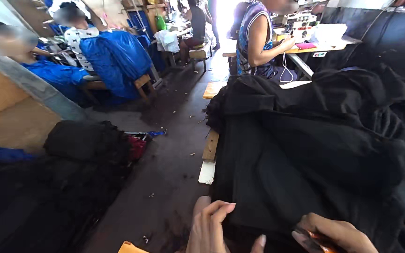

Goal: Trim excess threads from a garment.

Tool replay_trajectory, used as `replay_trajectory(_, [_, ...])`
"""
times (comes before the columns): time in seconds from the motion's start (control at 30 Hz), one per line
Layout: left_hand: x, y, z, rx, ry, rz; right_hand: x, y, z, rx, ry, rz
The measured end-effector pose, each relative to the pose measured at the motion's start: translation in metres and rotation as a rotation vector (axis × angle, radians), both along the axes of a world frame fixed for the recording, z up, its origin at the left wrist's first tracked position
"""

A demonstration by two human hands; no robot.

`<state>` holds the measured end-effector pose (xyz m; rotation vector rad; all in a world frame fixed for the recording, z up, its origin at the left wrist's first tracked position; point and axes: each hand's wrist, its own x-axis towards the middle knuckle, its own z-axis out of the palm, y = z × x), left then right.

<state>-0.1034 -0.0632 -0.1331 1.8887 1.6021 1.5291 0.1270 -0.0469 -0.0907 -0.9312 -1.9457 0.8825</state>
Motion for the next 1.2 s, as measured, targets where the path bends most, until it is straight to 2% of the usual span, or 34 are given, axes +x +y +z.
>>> replay_trajectory(0.13, [0.007,0.011,0.009,0.055,0.006,0.000,0.018,-0.005,0.010,0.086,0.046,-0.170])
replay_trajectory(0.23, [0.002,0.014,0.011,0.049,0.065,0.000,0.046,-0.008,0.016,0.217,-0.163,-0.339])
replay_trajectory(0.3, [-0.003,0.011,0.010,0.007,0.097,-0.027,0.054,-0.011,0.019,0.171,-0.382,-0.318])
replay_trajectory(0.37, [-0.006,0.006,0.013,-0.020,0.111,-0.054,0.055,-0.012,0.016,0.106,-0.508,-0.267])
replay_trajectory(0.53, [0.007,-0.001,0.038,0.011,0.048,-0.180,0.059,-0.009,0.022,0.138,-0.349,-0.245])
replay_trajectory(0.67, [0.016,0.012,0.042,-0.012,0.144,-0.251,0.064,-0.010,0.028,0.220,-0.276,-0.295])
replay_trajectory(0.77, [-0.003,0.018,0.041,-0.025,0.257,-0.227,0.073,-0.017,0.031,0.254,-0.394,-0.327])
replay_trajectory(0.9, [-0.009,0.016,0.018,-0.118,0.354,-0.298,0.070,-0.019,0.015,0.127,-0.596,-0.246])
replay_trajectory(1.03, [-0.011,0.009,0.033,-0.234,0.379,-0.351,0.080,-0.014,0.029,0.028,-0.417,-0.123])
replay_trajectory(1.2, [0.006,0.003,0.069,-0.295,0.251,-0.446,0.054,-0.004,0.039,-0.004,0.067,-0.001])
